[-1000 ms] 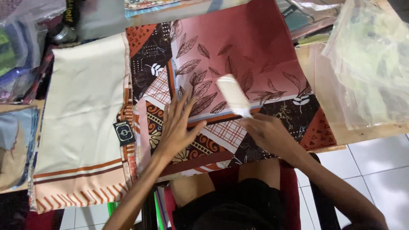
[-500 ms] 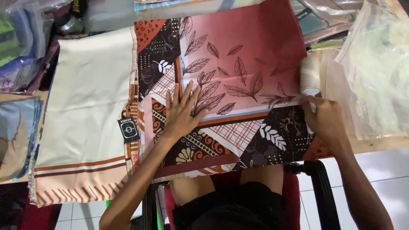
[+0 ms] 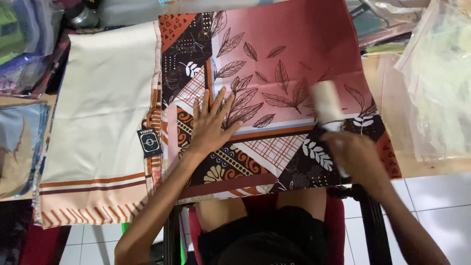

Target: Cleaning a scarf with a lint roller and folding it on a table.

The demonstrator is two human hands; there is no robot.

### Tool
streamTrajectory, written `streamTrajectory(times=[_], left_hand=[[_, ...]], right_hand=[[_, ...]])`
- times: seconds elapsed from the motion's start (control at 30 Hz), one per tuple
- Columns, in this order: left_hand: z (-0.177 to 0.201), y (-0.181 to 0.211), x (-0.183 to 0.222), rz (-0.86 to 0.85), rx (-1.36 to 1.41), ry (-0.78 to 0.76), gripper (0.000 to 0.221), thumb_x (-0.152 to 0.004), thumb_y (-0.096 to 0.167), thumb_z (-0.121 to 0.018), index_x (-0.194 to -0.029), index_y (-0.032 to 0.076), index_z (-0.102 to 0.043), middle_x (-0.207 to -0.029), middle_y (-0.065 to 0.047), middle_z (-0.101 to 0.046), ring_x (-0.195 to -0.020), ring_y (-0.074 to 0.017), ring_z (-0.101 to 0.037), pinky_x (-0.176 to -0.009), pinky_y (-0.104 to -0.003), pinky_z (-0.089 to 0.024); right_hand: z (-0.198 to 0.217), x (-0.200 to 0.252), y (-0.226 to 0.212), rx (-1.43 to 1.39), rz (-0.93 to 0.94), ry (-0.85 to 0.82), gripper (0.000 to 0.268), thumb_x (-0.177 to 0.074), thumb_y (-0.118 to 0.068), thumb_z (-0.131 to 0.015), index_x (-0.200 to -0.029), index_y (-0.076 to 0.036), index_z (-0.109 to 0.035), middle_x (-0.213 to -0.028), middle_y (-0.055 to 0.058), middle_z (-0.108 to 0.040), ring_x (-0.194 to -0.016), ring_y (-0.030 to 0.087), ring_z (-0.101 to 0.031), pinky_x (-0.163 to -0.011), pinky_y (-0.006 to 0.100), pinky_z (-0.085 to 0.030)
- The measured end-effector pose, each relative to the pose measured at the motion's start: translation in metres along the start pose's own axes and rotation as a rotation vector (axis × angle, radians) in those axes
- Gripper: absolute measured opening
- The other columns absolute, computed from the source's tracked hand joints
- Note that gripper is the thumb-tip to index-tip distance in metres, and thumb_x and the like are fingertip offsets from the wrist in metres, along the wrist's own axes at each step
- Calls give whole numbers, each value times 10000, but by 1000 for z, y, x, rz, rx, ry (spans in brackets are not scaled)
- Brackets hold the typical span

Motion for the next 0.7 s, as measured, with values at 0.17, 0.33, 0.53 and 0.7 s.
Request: streamTrajectory(times=[0.17,0.33,0.53,0.7], left_hand=[[-8,33,33,-8,43,45,803,-1020,699,-288,-1653,252,-75,-1723,-37,72,-1561,-397,68,-1231,-654,29],[2,77,86,-196,69,98,773,-1026,676,-337,-1657,251,-202,-1736,-56,-119,-1585,-439,-25,-1242,-659,-8],[5,76,86,-194,14,146,764,-1009,691,-376,-1638,267,-288,-1718,-37,-211,-1581,-422,-117,-1242,-656,-95],[-1,73,86,-207,-9,165,769,-1002,694,-398,-1636,270,-302,-1716,-47,-224,-1573,-437,-149,-1218,-682,-145]], right_hand=[[19,40,44,14,-69,80,237,-1022,-127,-540,-1084,-115,-768,-1016,93,-783,-803,255,-742,-716,411,-536],[-7,116,0,-225,-241,-143,154,-910,-186,-653,-905,-238,-798,-651,-33,-695,-555,83,-629,-599,286,-520],[-17,144,23,-375,-46,-53,239,-885,-102,-629,-1033,-145,-812,-1045,51,-825,-866,163,-821,-774,280,-617],[31,166,80,2,-523,-80,240,-939,-152,-639,-1105,-233,-792,-690,-5,-767,-407,119,-515,-553,276,-487]])
Point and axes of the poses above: each hand's wrist, its own x-axis away from the middle knuckle, its own z-axis out of the back of the hand, y = z × x, the point moved 1 cm from there along -x, towards the middle knuckle
